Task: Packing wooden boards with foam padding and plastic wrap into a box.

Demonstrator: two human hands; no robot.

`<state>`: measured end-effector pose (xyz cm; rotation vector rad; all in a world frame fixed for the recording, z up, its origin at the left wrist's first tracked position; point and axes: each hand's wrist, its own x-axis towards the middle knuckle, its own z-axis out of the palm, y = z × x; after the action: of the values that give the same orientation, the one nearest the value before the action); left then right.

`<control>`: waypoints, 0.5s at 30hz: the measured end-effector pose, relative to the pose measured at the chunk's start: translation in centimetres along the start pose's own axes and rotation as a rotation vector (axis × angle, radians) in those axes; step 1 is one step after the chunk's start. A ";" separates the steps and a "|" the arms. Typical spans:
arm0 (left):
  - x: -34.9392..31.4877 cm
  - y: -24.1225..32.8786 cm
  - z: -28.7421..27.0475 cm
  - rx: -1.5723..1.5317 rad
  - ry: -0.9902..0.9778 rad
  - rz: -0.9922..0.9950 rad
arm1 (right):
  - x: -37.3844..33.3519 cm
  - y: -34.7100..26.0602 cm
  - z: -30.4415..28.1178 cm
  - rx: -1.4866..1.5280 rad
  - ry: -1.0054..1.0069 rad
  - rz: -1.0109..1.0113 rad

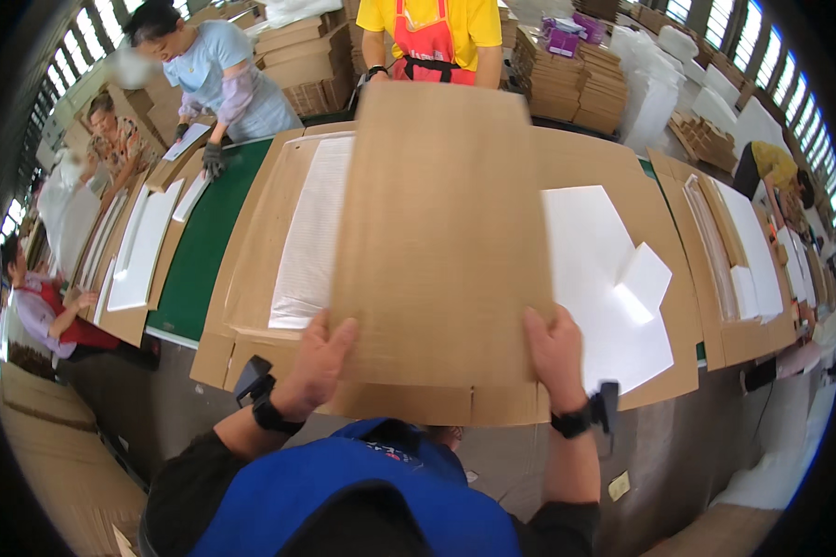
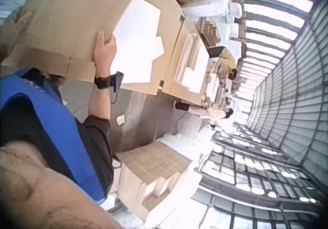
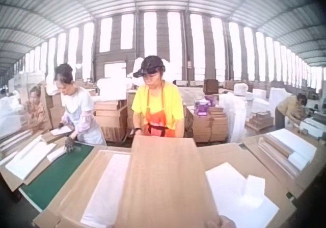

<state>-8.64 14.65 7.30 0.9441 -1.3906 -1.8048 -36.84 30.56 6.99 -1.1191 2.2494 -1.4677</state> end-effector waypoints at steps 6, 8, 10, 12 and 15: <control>4.4 -0.4 -13.7 0.090 0.069 0.001 | 2.5 -2.7 14.2 -0.135 -0.112 0.071; 5.4 0.4 -15.8 0.132 0.109 -0.053 | 3.4 -2.4 17.5 -0.157 -0.128 0.092; 6.9 -0.4 -18.2 0.086 0.061 -0.061 | 3.9 -2.9 19.2 -0.177 -0.155 0.098; 8.5 -2.0 -19.9 0.038 0.020 -0.072 | 4.0 -3.2 20.4 -0.344 -0.191 0.193; 10.6 -3.9 -21.3 0.177 -0.008 -0.074 | 3.7 -1.7 21.5 -0.435 -0.127 0.174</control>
<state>3.65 -3.96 -1.76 1.0934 -1.5592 -1.7613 -26.49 12.97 -0.92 -1.0551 2.5660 -0.8372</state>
